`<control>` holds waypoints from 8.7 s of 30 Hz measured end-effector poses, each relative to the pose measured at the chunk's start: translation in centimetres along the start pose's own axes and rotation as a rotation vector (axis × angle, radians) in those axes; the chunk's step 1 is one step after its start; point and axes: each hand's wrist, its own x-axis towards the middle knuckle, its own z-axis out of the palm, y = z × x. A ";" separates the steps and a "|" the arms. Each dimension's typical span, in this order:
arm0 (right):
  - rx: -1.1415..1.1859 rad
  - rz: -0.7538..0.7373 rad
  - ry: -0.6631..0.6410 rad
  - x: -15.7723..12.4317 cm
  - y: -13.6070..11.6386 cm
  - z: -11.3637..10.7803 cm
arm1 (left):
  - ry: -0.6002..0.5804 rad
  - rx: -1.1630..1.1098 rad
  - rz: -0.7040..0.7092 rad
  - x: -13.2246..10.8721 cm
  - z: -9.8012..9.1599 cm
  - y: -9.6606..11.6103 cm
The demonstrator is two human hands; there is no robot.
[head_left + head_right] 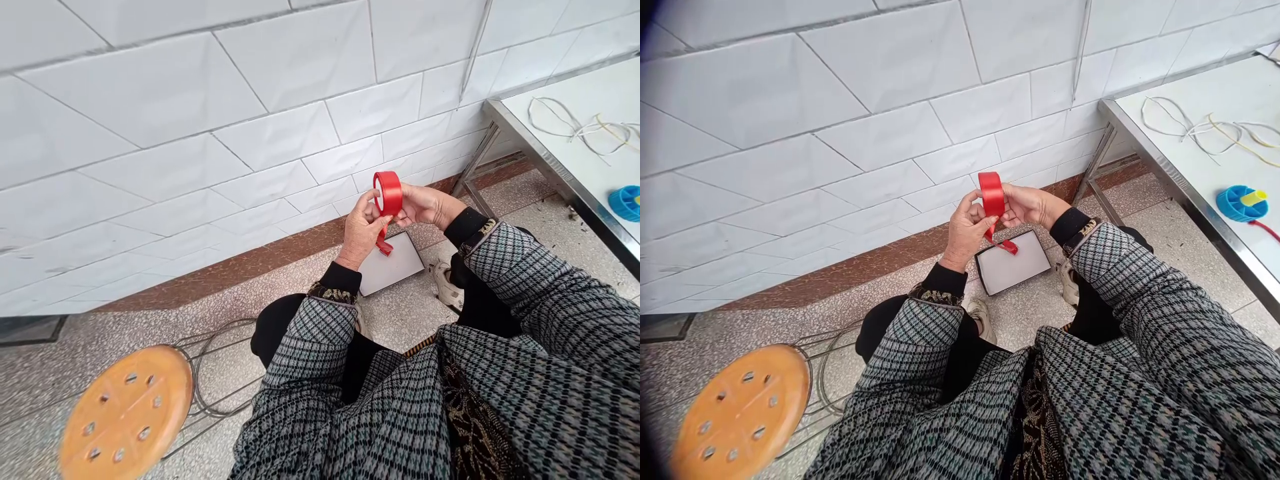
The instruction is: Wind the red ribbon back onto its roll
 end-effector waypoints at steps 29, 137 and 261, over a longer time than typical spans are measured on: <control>-0.242 -0.270 0.137 0.4 0.0 0.9 | -0.101 -0.212 -0.171 -1.1 -1.0 0.8; -0.610 -0.492 0.206 0.6 0.1 -0.4 | -0.086 -0.223 -0.238 -0.7 -2.1 0.9; 0.194 0.097 -0.008 1.3 -0.2 0.2 | 0.157 0.137 0.114 0.1 0.3 -2.6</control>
